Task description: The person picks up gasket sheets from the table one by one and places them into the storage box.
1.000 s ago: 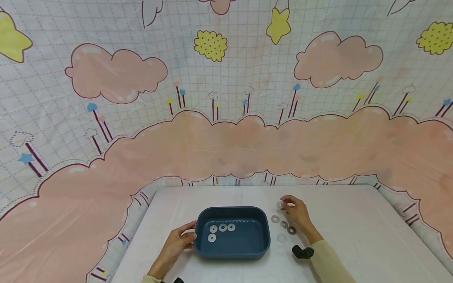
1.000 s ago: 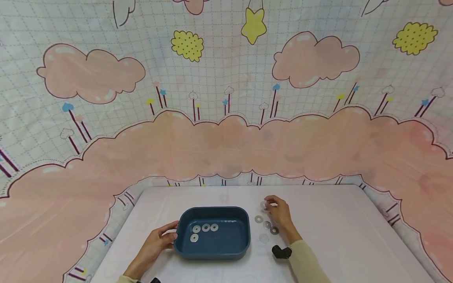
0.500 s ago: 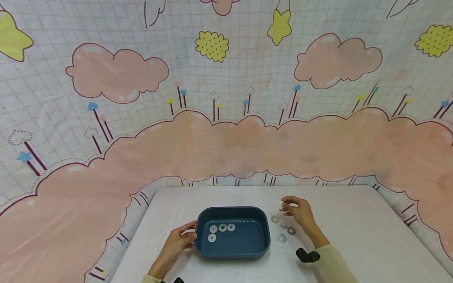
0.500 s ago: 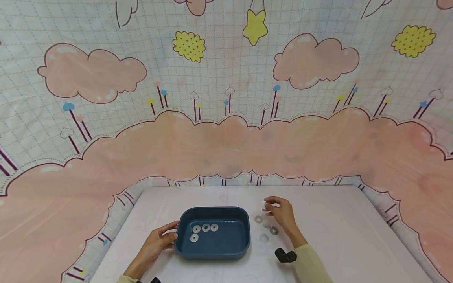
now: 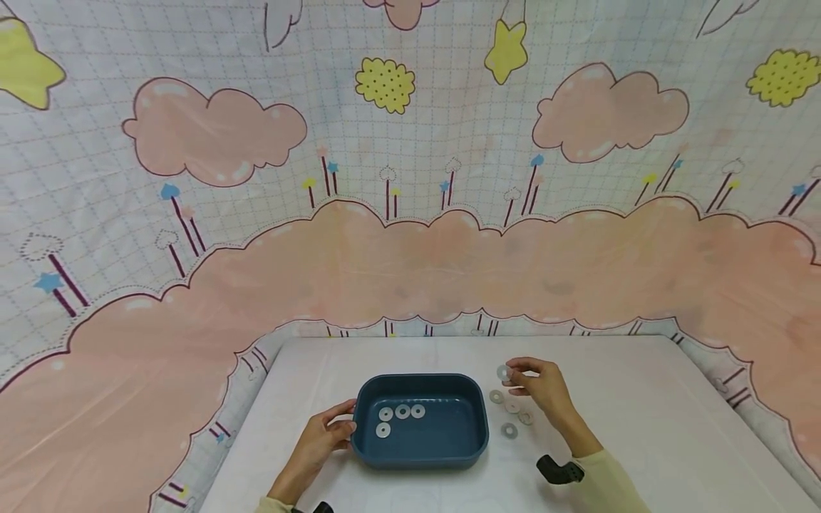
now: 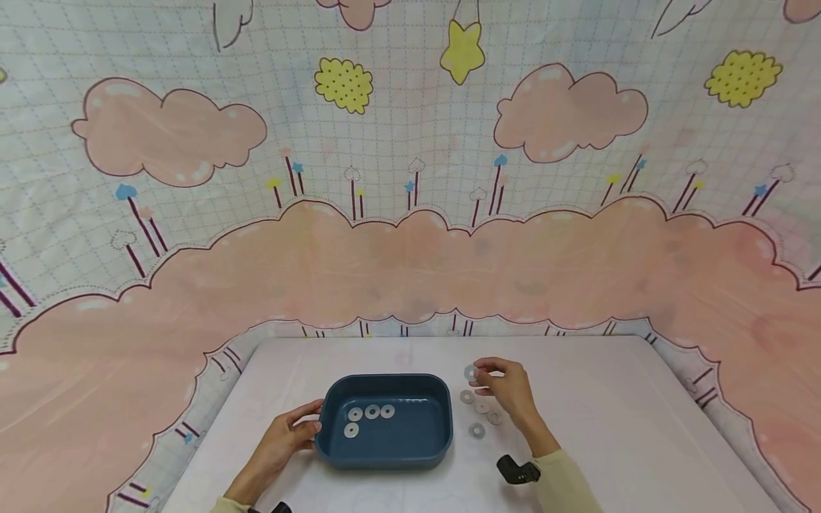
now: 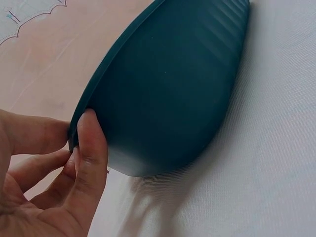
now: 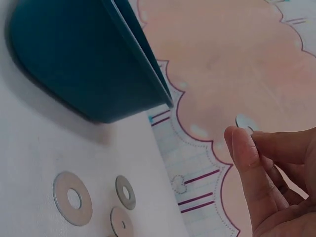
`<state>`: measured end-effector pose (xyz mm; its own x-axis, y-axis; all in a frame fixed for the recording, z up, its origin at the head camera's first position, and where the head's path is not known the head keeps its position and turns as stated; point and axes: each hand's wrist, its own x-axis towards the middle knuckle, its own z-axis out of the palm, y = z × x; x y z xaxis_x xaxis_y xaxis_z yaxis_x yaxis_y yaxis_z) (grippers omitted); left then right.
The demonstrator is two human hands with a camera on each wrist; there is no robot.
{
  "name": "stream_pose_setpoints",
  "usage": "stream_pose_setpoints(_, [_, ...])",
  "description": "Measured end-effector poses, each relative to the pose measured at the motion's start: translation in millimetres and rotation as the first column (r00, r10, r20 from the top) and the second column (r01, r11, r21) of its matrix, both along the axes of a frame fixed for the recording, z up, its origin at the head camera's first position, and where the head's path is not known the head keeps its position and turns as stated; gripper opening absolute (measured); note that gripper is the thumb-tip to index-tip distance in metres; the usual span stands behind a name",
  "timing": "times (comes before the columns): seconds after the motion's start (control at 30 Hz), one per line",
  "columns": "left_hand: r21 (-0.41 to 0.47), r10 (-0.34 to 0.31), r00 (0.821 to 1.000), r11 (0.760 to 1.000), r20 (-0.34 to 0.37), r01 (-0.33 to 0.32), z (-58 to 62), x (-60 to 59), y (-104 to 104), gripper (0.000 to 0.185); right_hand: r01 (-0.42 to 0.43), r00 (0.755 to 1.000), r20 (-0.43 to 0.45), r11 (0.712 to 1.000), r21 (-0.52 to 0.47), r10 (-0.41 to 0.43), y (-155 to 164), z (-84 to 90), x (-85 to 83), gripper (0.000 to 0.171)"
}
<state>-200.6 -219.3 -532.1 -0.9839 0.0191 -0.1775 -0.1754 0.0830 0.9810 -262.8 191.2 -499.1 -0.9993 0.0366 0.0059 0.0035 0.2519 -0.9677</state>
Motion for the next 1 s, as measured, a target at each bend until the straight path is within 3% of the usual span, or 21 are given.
stream_pose_setpoints(0.63, [-0.002, -0.003, 1.0, 1.0, 0.0, 0.003, -0.7, -1.2, -0.9, 0.051, -0.085, 0.996, 0.008, 0.991, -0.102, 0.087, -20.6, 20.4, 14.4, 0.026])
stream_pose_setpoints(1.0, [0.022, -0.02, 1.0, 1.0, -0.011, 0.02, 0.7, 0.0, -1.5, 0.051, -0.188, 0.981, 0.022, 0.966, -0.176, 0.195, -43.7, 25.6, 20.0, 0.03])
